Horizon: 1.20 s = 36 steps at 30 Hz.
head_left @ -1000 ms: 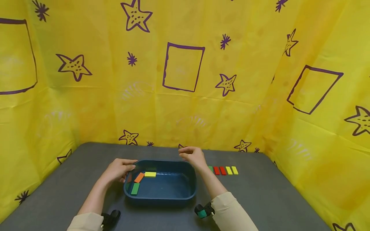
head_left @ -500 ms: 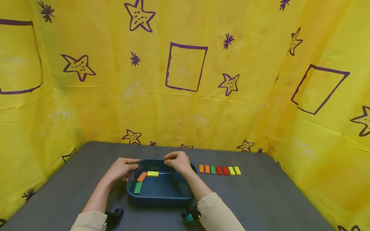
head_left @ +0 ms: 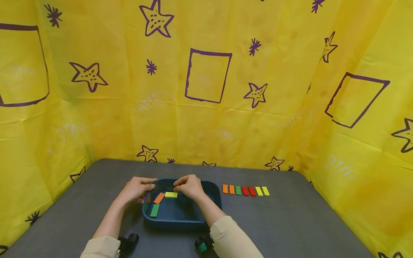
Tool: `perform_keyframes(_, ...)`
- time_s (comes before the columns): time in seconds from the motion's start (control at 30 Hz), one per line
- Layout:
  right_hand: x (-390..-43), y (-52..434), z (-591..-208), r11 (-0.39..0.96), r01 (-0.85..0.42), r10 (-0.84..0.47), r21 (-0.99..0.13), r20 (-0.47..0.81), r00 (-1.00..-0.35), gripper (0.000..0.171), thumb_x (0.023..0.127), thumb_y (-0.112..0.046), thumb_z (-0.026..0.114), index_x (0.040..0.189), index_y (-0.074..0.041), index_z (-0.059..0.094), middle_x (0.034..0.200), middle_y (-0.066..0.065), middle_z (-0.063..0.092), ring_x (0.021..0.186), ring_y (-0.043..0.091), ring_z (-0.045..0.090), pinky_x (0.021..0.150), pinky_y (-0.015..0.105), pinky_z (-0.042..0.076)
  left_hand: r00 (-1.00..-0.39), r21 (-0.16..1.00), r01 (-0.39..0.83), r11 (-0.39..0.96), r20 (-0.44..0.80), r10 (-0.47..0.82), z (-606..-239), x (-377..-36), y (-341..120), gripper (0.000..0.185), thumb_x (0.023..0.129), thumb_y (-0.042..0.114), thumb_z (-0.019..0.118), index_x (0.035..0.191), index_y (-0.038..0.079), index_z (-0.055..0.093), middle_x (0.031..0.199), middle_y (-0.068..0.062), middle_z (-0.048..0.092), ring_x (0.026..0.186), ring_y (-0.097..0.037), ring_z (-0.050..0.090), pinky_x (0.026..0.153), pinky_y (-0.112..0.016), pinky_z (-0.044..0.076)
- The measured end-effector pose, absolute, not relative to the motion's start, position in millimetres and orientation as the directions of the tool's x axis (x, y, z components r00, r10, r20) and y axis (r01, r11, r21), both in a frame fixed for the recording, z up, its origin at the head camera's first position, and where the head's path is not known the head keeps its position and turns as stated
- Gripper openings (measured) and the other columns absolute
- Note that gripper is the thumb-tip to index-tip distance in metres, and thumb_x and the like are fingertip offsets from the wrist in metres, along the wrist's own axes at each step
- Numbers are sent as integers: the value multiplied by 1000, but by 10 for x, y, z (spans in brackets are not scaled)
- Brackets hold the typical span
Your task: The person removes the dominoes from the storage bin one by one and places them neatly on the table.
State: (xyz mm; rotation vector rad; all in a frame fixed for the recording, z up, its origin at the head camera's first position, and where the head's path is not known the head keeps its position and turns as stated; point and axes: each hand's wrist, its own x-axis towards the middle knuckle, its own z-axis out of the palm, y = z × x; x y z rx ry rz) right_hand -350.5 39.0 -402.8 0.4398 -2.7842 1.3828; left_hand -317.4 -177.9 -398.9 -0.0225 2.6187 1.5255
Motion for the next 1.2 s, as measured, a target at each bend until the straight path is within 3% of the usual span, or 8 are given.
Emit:
perform_keyframes(0.63, -3487, 348, -4165, 646, -374, -382, -666, 143, -913, 25, 74, 1, 80, 99, -4, 79, 95, 8, 78, 85, 16, 72, 72, 22, 56, -994, 875, -45, 482, -88, 66, -3994, -3174, -1778, 44, 98, 16, 56, 140, 4, 55, 57, 2, 41, 48, -12, 43, 49, -25, 46)
perform_keyframes(0.87, -3459, 320, -4171, 714, -444, -428, -541, 165, -889, 32, 70, -5, 86, 100, -3, 77, 96, 9, 77, 84, 17, 72, 73, 22, 56, -995, 872, -50, 486, -88, 55, -3990, -3170, -1777, 44, 97, 16, 57, 139, 4, 56, 57, 1, 43, 48, -12, 44, 50, -25, 47)
perform_keyframes(1.2, -3452, 317, -4178, 765, -469, -435, -441, 184, -882, 21, 75, -8, 84, 95, -6, 78, 91, 4, 76, 82, 16, 69, 70, 20, 54, -994, 874, -48, 484, -87, 59, -3999, -3176, -1778, 44, 97, 16, 57, 139, 4, 55, 56, 2, 41, 47, -12, 43, 50, -25, 47)
